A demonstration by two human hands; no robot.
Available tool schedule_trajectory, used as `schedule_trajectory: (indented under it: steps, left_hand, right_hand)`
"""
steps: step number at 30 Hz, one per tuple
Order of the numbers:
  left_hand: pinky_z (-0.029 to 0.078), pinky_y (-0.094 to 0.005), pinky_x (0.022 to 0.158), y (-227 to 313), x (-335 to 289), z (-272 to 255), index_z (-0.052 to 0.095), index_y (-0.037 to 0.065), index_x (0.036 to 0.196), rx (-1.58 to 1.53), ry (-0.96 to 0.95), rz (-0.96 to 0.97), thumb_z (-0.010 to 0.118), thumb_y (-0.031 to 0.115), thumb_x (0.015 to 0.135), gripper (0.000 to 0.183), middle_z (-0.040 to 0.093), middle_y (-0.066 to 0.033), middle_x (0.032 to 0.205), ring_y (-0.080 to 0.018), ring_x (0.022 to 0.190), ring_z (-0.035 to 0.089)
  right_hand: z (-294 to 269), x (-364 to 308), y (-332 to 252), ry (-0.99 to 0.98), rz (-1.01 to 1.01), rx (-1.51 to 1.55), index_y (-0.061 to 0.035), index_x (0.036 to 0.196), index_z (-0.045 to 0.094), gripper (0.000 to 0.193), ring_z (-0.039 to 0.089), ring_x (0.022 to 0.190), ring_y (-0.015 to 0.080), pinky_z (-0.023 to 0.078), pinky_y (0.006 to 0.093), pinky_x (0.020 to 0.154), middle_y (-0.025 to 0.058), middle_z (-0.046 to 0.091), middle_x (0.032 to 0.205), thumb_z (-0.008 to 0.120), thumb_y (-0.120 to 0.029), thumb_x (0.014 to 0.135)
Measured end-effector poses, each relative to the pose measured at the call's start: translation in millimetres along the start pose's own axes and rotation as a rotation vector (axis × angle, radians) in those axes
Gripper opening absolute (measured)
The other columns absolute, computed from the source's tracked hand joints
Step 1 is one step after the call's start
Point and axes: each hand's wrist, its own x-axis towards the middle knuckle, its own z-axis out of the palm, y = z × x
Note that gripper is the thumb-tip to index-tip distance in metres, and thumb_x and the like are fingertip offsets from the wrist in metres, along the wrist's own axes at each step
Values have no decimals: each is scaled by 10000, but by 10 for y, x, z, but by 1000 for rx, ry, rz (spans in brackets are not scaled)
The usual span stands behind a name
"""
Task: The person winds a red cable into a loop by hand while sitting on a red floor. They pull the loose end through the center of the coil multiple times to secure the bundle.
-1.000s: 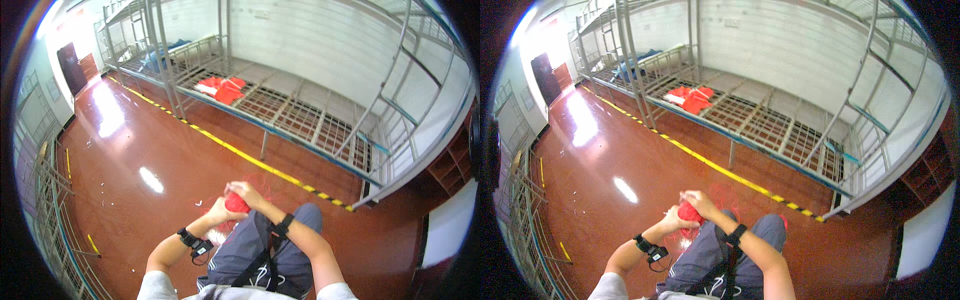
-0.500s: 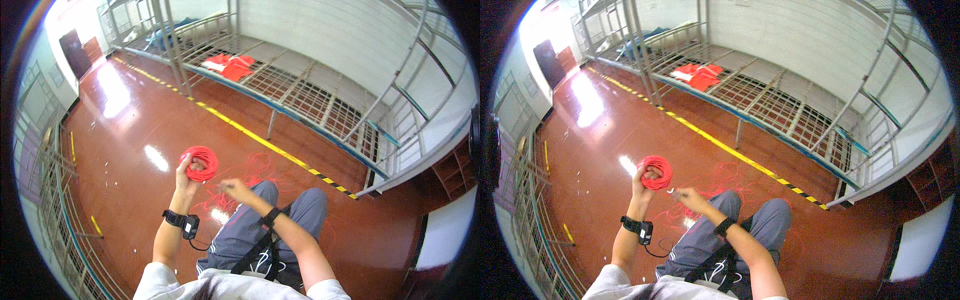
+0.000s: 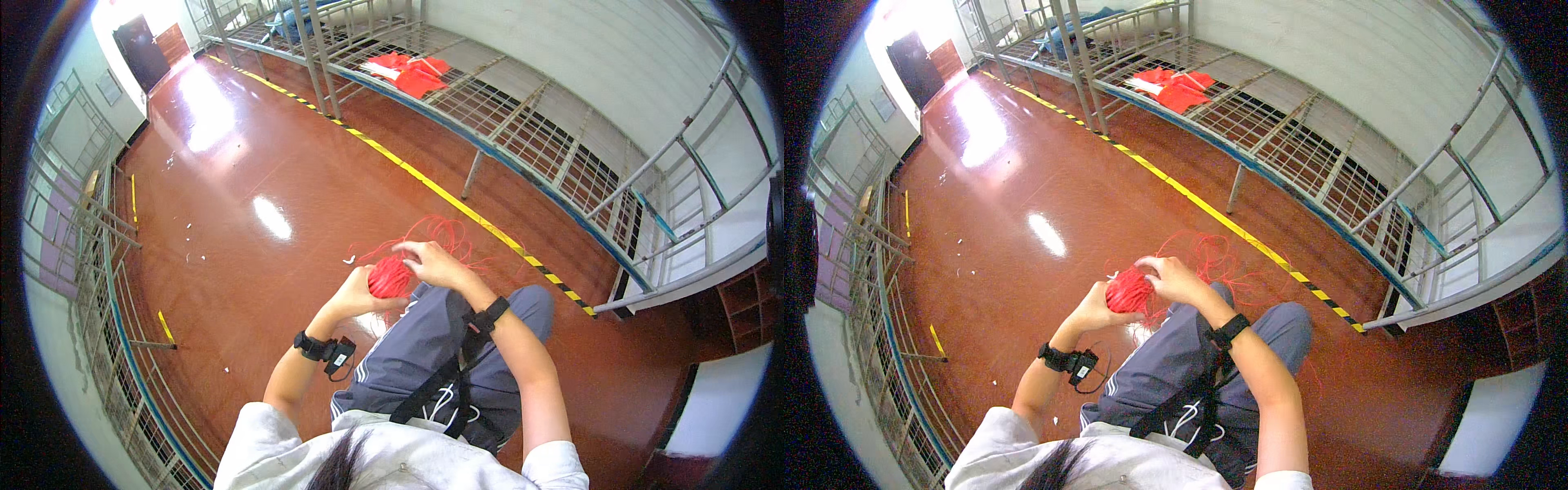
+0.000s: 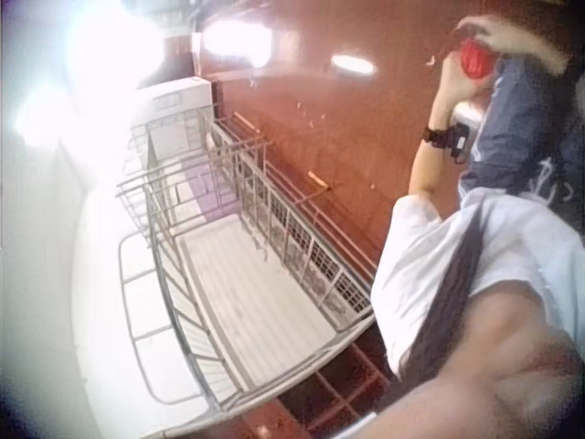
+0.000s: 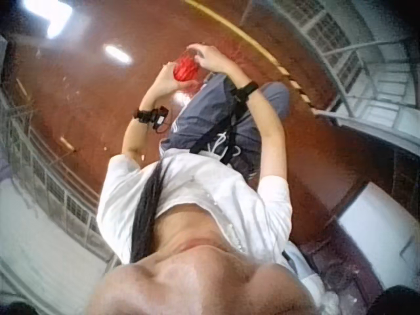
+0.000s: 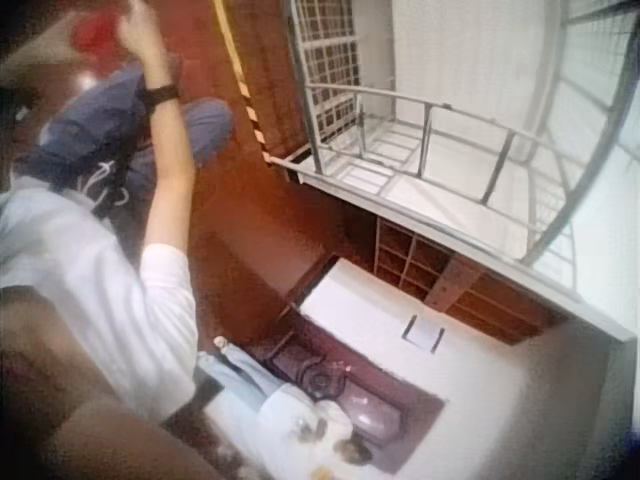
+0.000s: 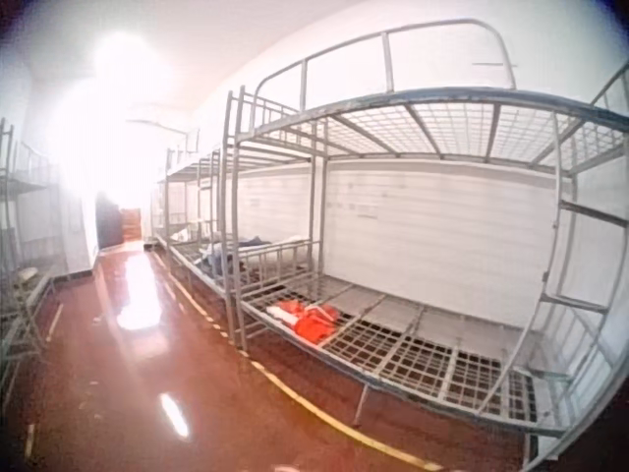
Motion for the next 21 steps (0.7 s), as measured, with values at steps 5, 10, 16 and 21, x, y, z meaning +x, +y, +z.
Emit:
schedule_trajectory:
  steps: [5,10,16,21]
  left_hand:
    - [436,-378,802,-368,120,167,628,93,773,612,265,432,732,319,619,292,638,-86,749,-285,764,587]
    - [449,-362,704,-771,253,-15,616,79,705,696,652,277,719,297,644,248,618,-86,660,-253,680,581]
    - [434,-267,553,-381,327,-47,597,38,688,-93,641,-15,671,133,694,120,600,-60,637,-112,582,530]
    - [453,-263,693,-121,172,-87,594,23,929,-636,367,118,634,12,679,254,606,-30,893,-94,804,549]
  right_hand:
    - [5,-40,70,109,237,252,12,1031,574,251,498,596,114,426,282,574,48,542,650,494,-63,806]
    - [47,-60,-308,69,322,255,14,944,591,182,575,692,163,453,312,620,99,613,757,505,-114,847]
    - [464,-40,-557,335,-1,216,6,948,561,115,490,602,75,403,250,538,42,568,684,518,-35,849]
    - [367,-34,-587,435,-55,225,-7,1040,565,199,415,546,52,356,218,499,50,498,635,512,-21,848]
